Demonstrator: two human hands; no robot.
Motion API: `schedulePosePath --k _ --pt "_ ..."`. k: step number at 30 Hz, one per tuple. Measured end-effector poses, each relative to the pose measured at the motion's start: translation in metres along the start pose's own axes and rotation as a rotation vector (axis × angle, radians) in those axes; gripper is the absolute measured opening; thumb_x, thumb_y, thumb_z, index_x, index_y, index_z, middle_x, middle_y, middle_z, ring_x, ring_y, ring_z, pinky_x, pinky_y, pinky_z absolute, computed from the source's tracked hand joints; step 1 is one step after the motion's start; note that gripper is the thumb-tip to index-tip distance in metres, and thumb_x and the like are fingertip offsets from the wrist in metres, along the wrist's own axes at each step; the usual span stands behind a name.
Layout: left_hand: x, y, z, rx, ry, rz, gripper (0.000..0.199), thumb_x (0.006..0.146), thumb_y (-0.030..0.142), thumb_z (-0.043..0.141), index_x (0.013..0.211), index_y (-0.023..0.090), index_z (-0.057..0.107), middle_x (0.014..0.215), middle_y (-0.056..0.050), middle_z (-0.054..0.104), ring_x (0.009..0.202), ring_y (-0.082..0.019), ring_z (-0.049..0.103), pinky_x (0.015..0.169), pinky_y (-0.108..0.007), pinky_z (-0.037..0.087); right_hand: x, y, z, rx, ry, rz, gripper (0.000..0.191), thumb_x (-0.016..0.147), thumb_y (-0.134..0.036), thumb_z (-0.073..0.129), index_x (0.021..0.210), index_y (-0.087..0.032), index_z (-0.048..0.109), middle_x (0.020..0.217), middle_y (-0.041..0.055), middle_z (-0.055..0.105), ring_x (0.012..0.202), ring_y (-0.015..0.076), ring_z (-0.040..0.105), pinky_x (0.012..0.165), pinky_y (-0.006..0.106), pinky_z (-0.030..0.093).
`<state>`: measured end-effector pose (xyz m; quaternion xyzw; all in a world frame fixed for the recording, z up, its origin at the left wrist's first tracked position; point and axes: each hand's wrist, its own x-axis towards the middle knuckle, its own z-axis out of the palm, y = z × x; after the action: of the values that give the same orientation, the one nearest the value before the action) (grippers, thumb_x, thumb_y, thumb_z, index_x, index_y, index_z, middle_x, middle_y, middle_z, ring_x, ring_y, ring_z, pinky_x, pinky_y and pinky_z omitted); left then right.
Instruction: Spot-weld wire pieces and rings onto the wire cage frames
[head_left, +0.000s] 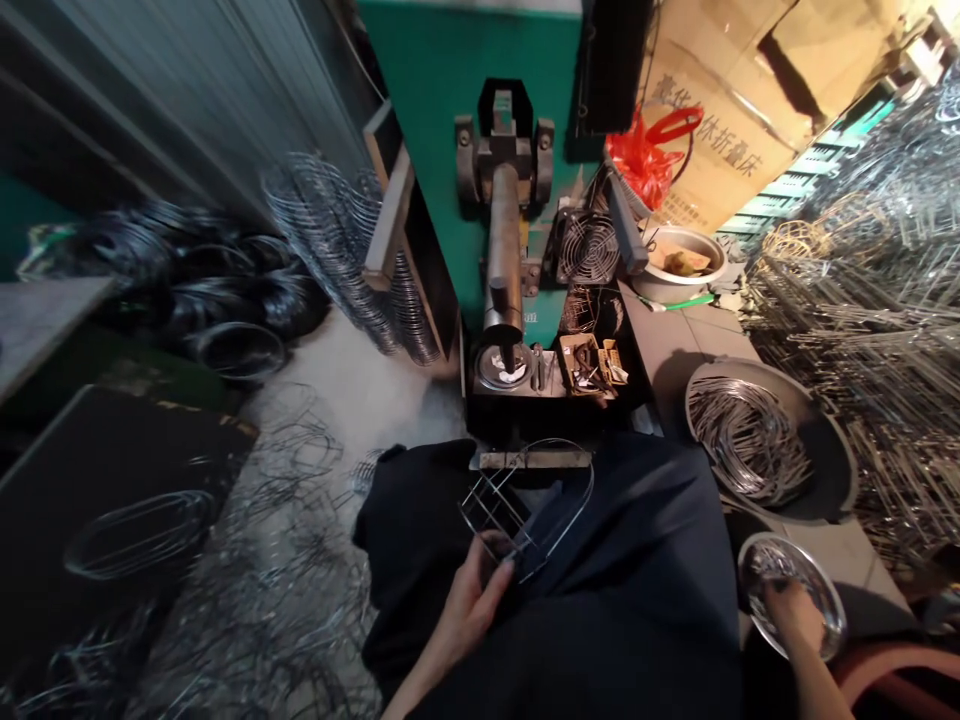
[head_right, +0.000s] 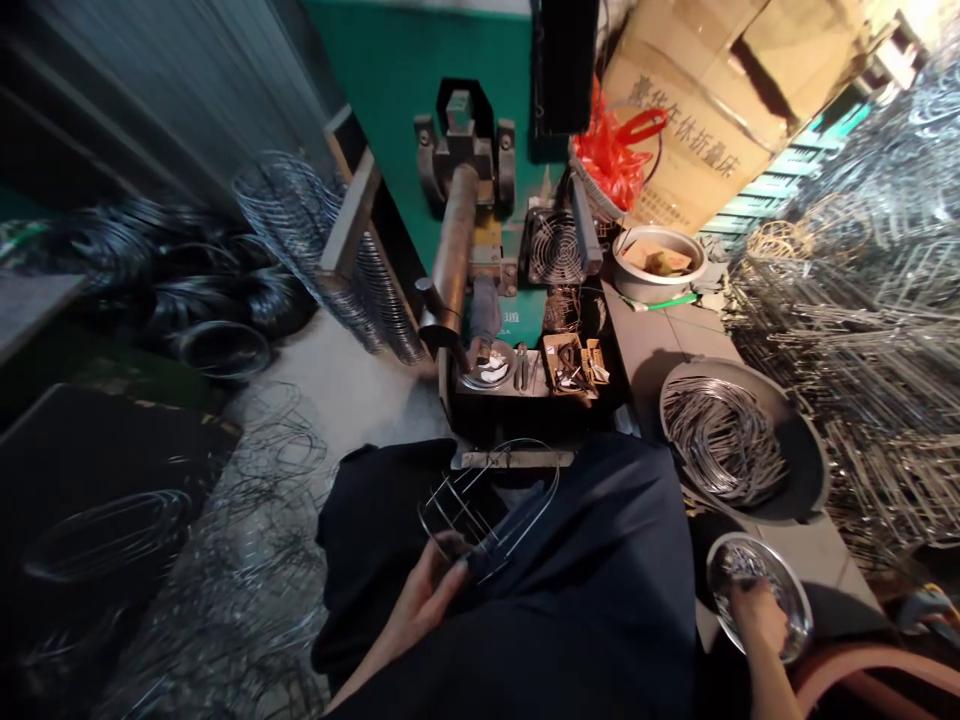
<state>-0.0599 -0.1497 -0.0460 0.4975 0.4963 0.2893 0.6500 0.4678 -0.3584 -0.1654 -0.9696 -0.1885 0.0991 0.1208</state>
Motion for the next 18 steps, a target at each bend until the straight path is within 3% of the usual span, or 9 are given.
schedulePosePath --k 3,6,9,13,15,18 --pt "0.019 0.026 -0.009 -0.306 0.161 -0.073 0.062 0.088 0.056 0.066 0.136 0.022 0.048 0.098 -0.008 0.072 0.073 -0.017 0.066 0.07 -0.031 0.056 0.011 -0.025 -0.028 0.044 0.095 0.109 0.039 0.06 -0.056 0.059 0.055 -0.034 0.026 0.043 0.0084 0.043 0.08 0.0565 0.067 0.076 0.069 0.052" --pt "0.038 0.049 -0.017 -0.48 0.237 -0.076 0.065 0.081 0.054 0.075 0.131 0.019 0.053 0.091 -0.005 0.069 0.058 -0.009 0.057 0.054 -0.021 0.048 0.012 -0.091 -0.06 0.277 0.14 -0.038 0.03 0.062 -0.056 0.064 0.064 -0.03 0.05 0.064 0.0132 0.064 0.095 0.0512 0.068 0.088 0.065 0.052" --pt "0.04 0.053 -0.018 -0.5 0.213 -0.11 0.07 0.066 0.043 0.089 0.124 0.016 0.06 0.089 -0.004 0.068 0.06 -0.009 0.057 0.053 -0.02 0.047 -0.015 -0.185 -0.084 0.613 -0.004 -0.323 0.041 0.07 -0.058 0.069 0.09 -0.023 0.07 0.094 0.0109 0.074 0.098 0.0372 0.07 0.096 0.053 0.055" --pt "0.023 0.038 -0.003 -0.516 0.241 -0.175 0.076 0.07 0.047 0.085 0.131 0.013 0.056 0.076 0.0 0.065 0.057 -0.011 0.06 0.055 -0.025 0.053 -0.088 -0.296 -0.1 0.58 -0.313 -0.861 0.03 0.09 -0.048 0.067 0.107 -0.025 0.075 0.109 0.0065 0.075 0.104 0.0272 0.07 0.099 0.042 0.054" --pt "0.015 0.032 0.007 -0.499 0.265 -0.176 0.077 0.074 0.054 0.08 0.134 0.013 0.054 0.07 0.003 0.061 0.053 -0.012 0.06 0.055 -0.028 0.055 -0.121 -0.331 -0.097 0.543 -0.455 -1.135 0.023 0.097 -0.04 0.061 0.108 -0.026 0.076 0.11 0.0057 0.075 0.108 0.0256 0.069 0.099 0.041 0.053" --pt "0.013 0.032 0.016 -0.483 0.343 -0.173 0.078 0.078 0.058 0.075 0.138 0.015 0.052 0.065 0.007 0.054 0.045 -0.009 0.054 0.046 -0.025 0.051 -0.151 -0.357 -0.081 0.439 -0.541 -1.425 0.023 0.103 -0.031 0.053 0.107 -0.027 0.075 0.104 0.0046 0.076 0.111 0.0251 0.068 0.101 0.044 0.05"
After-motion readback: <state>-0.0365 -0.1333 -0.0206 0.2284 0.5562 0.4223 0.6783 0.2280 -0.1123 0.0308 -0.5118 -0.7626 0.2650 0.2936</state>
